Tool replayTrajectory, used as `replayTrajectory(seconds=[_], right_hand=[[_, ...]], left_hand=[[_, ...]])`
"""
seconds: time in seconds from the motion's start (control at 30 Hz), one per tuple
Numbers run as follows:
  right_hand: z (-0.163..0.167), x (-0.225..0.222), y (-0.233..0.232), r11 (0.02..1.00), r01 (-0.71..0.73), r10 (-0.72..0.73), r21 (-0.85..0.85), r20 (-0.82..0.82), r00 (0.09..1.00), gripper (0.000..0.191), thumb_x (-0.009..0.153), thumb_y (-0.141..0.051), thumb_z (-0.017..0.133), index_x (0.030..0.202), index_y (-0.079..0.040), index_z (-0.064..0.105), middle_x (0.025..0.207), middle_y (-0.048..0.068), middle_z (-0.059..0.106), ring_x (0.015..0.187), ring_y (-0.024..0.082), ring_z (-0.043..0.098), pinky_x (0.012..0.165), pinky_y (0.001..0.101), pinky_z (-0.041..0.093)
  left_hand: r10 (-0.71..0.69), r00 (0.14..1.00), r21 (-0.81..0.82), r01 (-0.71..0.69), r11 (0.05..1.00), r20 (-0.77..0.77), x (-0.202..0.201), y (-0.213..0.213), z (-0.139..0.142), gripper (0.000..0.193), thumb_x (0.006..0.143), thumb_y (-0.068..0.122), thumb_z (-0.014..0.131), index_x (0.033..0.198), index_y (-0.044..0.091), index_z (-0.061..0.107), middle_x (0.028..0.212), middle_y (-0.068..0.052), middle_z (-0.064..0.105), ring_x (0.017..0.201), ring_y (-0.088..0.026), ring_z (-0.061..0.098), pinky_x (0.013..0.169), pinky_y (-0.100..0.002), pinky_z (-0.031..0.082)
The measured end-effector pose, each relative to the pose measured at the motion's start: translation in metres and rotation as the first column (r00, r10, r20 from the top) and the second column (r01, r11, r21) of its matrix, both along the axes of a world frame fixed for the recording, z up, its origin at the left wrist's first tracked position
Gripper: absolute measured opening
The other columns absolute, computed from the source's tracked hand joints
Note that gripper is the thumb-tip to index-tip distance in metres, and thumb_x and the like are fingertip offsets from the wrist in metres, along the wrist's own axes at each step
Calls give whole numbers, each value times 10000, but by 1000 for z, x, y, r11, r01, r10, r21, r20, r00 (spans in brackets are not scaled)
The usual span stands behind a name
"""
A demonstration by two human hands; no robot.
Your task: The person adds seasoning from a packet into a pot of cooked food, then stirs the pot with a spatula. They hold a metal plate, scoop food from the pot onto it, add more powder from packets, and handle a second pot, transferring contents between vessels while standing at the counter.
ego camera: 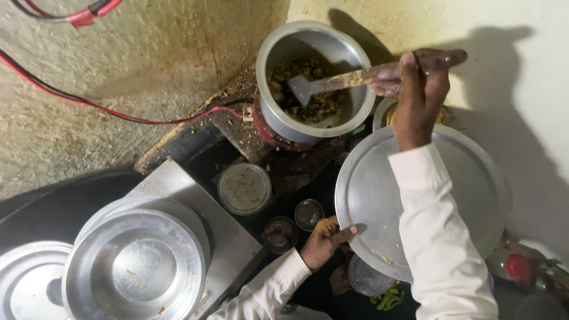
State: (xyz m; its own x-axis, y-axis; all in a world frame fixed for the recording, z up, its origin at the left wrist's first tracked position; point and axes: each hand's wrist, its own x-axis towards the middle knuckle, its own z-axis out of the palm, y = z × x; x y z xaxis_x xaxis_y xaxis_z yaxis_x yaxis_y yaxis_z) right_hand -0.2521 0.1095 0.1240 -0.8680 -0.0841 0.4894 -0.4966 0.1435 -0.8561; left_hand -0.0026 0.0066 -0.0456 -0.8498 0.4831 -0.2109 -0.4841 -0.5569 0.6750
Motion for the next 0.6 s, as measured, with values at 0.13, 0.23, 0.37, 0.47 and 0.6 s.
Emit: replayTrajectory(seconds=[0.13, 0.23, 0.37, 0.47, 0.6], right_hand=[[-6, 24, -6, 971, -8, 41, 240, -132, 990, 295, 1179, -268, 570, 1208, 24, 540, 972, 165, 709, 858, 231, 764, 744, 348, 674], [-1, 10, 0, 932, 173, -90, 318, -258, 962, 298, 1201, -276, 567, 1227, 21, 564, 999, 160, 755, 887, 212, 797, 785, 343, 658], [2, -7, -6, 857, 301, -183, 418, -299, 937, 215, 1210, -221, 566, 1191, -9, 596, 976, 120, 786, 851, 183, 802, 765, 308, 686], [-5, 10, -19, 942, 94, 1, 322, -281, 960, 240, 1206, -236, 571, 1215, 3, 561, 1014, 141, 756, 901, 198, 803, 783, 319, 654], [-6, 17, -18, 910, 130, -2, 394, -310, 951, 250, 1184, -244, 585, 1168, 6, 575, 1073, 178, 694, 894, 195, 768, 716, 290, 660]], left_hand=[[-31, 999, -6, 31, 1000, 24, 0, -2, 1, 340, 1024, 283, 679, 1247, 26, 667, 1040, -63, 738, 908, -126, 691, 761, -287, 581], [-27, 999, -7, 28, 1000, 24, 1, -3, 3, 335, 1015, 288, 672, 1236, 37, 669, 1059, -51, 741, 935, -123, 706, 788, -294, 605], [-17, 1000, -10, 17, 1000, 8, 3, -3, 5, 346, 1022, 294, 677, 1240, 25, 678, 1066, -57, 742, 935, -125, 698, 780, -291, 598], [-25, 1000, -17, 25, 1000, 19, 3, -2, 5, 351, 998, 299, 683, 1227, 33, 680, 1080, -36, 744, 963, -113, 711, 793, -296, 617], [-23, 1000, -32, 23, 999, -14, 5, -5, 1, 356, 1024, 310, 681, 1227, 17, 685, 1036, -62, 742, 912, -131, 697, 757, -292, 591]])
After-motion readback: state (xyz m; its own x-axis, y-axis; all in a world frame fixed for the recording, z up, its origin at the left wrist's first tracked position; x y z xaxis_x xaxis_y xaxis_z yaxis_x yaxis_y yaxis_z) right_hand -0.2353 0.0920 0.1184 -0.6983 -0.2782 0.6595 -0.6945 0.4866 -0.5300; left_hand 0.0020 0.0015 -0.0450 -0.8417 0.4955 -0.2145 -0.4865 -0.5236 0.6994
